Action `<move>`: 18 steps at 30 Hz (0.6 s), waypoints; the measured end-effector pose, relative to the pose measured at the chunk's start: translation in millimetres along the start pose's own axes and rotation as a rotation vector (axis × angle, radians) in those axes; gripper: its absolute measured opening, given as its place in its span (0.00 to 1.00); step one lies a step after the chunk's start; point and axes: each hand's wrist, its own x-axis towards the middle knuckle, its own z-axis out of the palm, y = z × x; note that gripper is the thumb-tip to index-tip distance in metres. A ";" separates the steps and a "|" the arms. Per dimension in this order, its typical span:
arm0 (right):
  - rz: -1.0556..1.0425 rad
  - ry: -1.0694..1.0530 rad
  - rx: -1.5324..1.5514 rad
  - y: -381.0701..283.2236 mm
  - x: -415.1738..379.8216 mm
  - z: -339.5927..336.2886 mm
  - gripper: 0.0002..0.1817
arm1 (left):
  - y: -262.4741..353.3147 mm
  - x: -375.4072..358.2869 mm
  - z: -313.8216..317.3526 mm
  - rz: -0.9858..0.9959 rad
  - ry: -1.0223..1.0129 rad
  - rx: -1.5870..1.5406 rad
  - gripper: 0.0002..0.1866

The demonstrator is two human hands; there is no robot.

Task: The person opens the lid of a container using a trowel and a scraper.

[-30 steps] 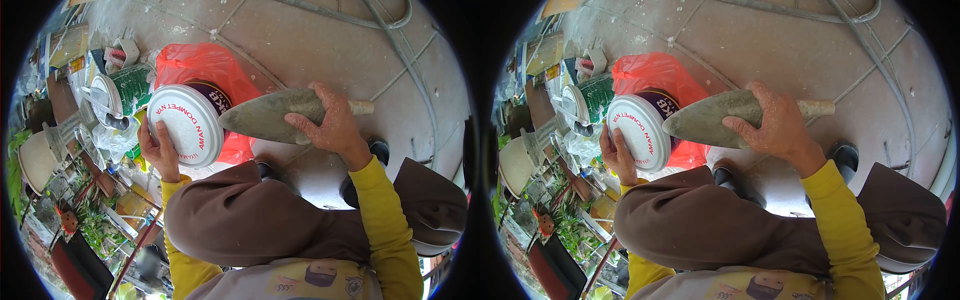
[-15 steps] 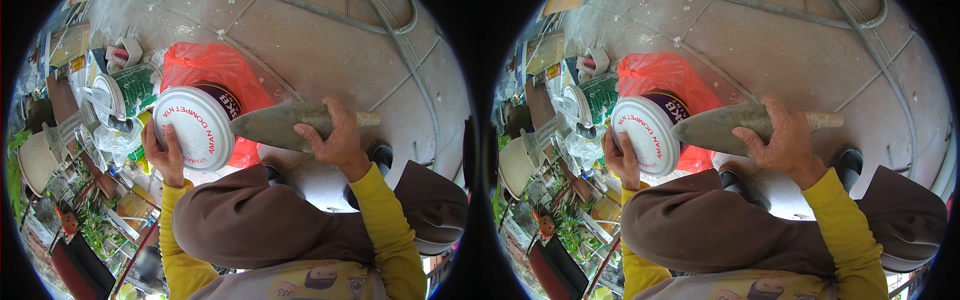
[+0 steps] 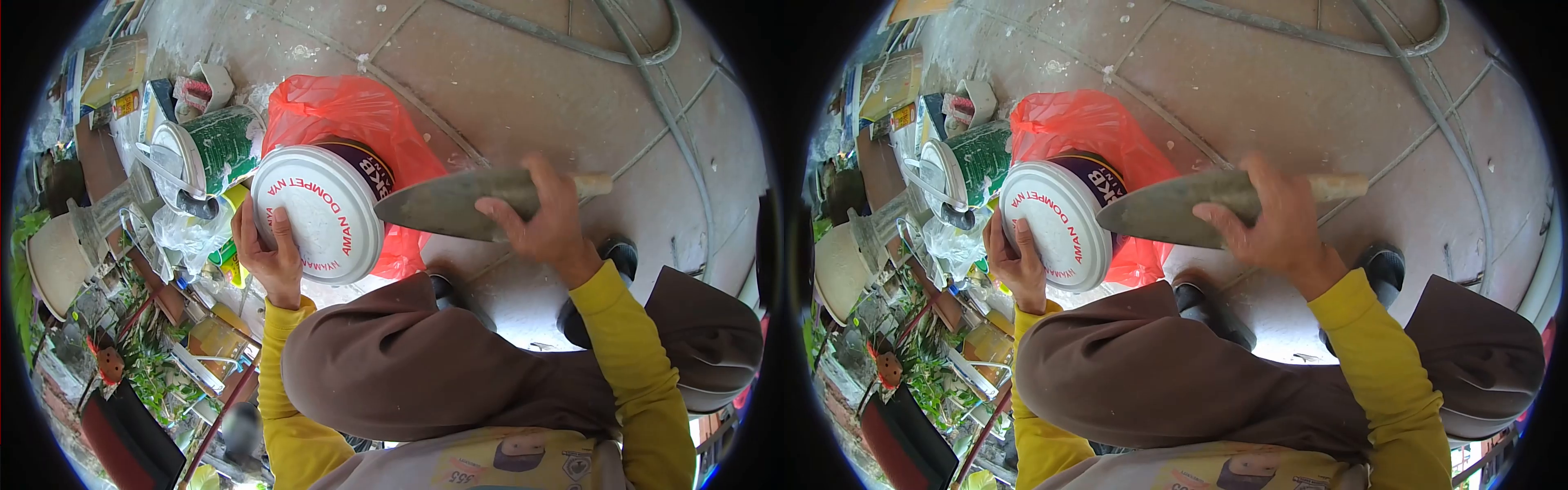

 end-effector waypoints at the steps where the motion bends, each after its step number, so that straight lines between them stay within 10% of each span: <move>1: 0.031 -0.052 0.017 6.5 6.7 1.0 0.29 | -1.5 -0.7 -0.3 0.005 0.001 0.009 0.25; 18: 0.030 -0.175 -0.071 5.7 35.1 -9.6 0.30 | -0.1 -0.2 -0.5 0.003 0.003 -0.002 0.25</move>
